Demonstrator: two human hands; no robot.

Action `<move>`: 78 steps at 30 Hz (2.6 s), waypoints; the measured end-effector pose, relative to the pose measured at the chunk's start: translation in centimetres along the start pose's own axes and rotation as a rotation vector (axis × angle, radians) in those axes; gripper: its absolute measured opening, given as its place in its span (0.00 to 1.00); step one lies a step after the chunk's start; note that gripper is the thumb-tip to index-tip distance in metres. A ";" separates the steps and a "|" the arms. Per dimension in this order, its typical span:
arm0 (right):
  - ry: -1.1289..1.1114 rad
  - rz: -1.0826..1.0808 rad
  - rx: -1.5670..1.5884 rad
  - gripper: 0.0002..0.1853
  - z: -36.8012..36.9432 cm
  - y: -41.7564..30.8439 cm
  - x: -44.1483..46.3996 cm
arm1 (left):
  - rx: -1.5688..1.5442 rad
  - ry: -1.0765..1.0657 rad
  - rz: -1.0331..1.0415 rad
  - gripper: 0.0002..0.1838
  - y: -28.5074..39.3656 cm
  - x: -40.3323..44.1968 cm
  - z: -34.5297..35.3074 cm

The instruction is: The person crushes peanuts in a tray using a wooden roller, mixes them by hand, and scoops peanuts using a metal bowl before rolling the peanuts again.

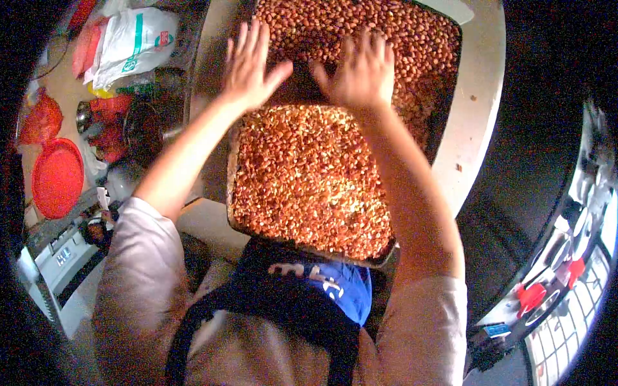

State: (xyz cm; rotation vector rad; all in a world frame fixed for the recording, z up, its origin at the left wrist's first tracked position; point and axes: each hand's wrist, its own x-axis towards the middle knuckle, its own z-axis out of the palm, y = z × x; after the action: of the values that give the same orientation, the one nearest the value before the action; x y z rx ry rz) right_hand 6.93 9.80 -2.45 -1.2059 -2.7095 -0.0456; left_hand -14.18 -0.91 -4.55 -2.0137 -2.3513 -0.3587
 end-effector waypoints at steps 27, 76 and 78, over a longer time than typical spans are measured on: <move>0.271 -0.080 -0.077 0.47 2.5 4.2 -3.1 | -0.183 0.164 0.147 0.58 4.5 -0.1 0.4; 0.341 -0.113 -0.048 0.39 2.1 14.0 0.3 | -0.206 0.259 0.087 0.48 12.5 5.7 2.7; 0.306 -0.118 -0.012 0.40 2.8 12.5 -7.4 | -0.106 -0.020 0.140 0.49 14.4 0.2 1.2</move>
State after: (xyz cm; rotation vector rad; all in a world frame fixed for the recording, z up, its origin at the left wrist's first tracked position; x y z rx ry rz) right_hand 20.63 13.09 -6.99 -0.9517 -2.5089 -0.2415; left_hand 0.03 1.46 -3.38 -2.2229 -2.2303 -0.4685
